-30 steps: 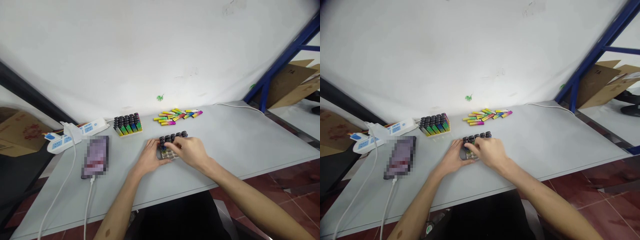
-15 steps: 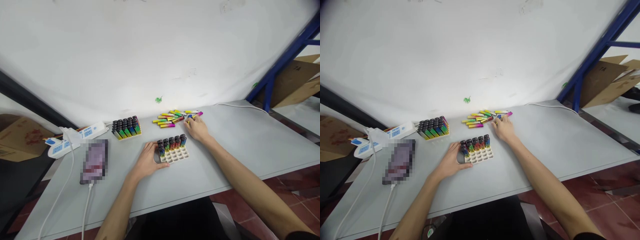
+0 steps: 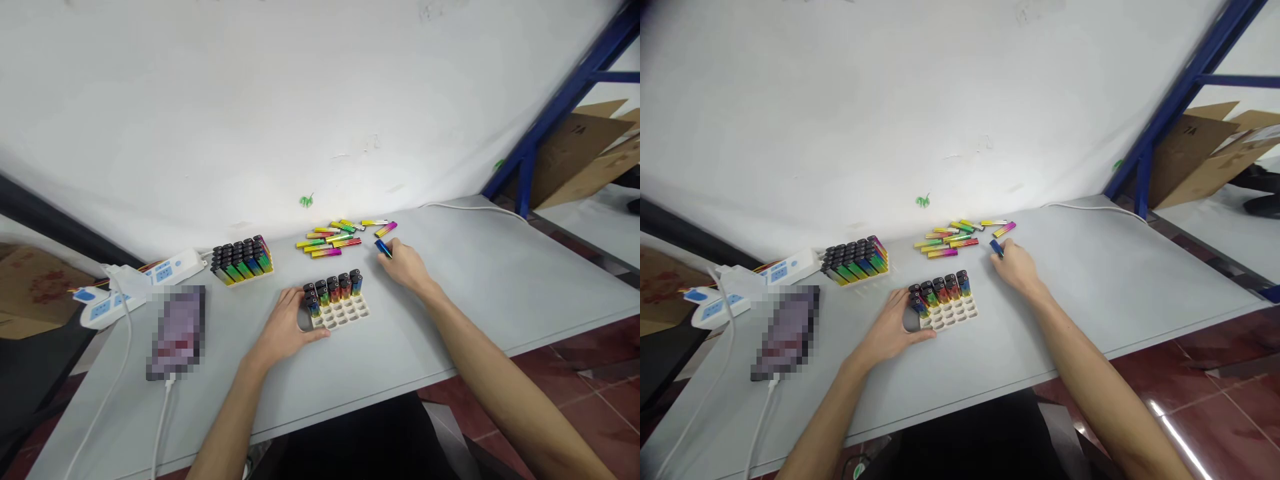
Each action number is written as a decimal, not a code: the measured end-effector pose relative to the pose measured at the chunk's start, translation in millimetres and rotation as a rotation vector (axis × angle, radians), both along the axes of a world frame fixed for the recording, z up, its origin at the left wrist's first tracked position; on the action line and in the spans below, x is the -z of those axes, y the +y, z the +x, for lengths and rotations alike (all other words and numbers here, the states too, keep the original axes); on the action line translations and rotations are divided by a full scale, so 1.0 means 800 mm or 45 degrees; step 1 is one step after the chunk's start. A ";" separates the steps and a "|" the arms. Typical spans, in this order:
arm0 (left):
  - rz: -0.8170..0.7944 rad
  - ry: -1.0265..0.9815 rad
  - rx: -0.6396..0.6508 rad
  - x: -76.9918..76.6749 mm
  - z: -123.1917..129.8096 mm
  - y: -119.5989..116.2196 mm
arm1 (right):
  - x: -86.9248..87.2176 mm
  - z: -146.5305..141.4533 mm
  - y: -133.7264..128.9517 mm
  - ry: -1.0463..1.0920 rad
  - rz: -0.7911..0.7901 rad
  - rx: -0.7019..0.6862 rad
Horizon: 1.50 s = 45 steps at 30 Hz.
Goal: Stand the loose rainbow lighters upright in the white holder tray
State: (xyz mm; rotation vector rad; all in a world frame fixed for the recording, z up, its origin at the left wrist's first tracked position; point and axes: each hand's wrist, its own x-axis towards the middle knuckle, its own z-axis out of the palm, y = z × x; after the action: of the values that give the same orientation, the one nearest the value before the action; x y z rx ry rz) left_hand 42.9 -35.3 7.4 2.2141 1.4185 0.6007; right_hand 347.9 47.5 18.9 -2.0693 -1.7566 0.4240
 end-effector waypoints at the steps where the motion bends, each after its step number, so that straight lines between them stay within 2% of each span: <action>1: -0.003 0.001 -0.001 0.001 0.000 0.000 | -0.001 0.002 0.001 0.096 0.004 0.014; 7: -0.027 -0.026 -0.003 -0.001 0.000 0.000 | -0.004 -0.008 -0.002 0.862 0.053 -0.070; 10: -0.034 -0.033 -0.004 -0.002 0.000 0.001 | -0.006 -0.017 -0.005 1.064 0.047 -0.115; 19: -0.009 -0.015 0.021 0.000 -0.001 0.001 | 0.005 -0.027 -0.007 1.228 0.002 -0.263; 22: 0.006 -0.019 0.019 0.000 -0.001 0.001 | 0.006 -0.030 -0.009 1.233 0.074 -0.238; 25: 0.014 -0.019 0.014 -0.001 -0.001 0.000 | 0.001 -0.031 -0.011 1.315 0.034 -0.180; 35: 0.019 -0.001 0.009 -0.003 -0.001 0.000 | 0.000 -0.036 -0.013 1.515 -0.048 -0.264; 38: 0.008 0.015 0.008 -0.004 0.000 -0.001 | 0.002 -0.036 -0.012 1.641 -0.099 -0.195; 42: 0.033 0.004 0.011 -0.004 0.001 -0.001 | 0.002 -0.034 -0.009 1.644 -0.122 -0.033; 45: 0.050 -0.013 0.009 -0.004 0.001 -0.001 | -0.001 -0.034 -0.009 1.659 -0.107 0.015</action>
State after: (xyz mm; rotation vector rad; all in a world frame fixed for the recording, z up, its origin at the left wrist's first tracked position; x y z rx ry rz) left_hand 43.9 -35.8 10.5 2.2422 1.4051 0.6417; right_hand 320.7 40.5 19.8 -1.2196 -0.8906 1.4255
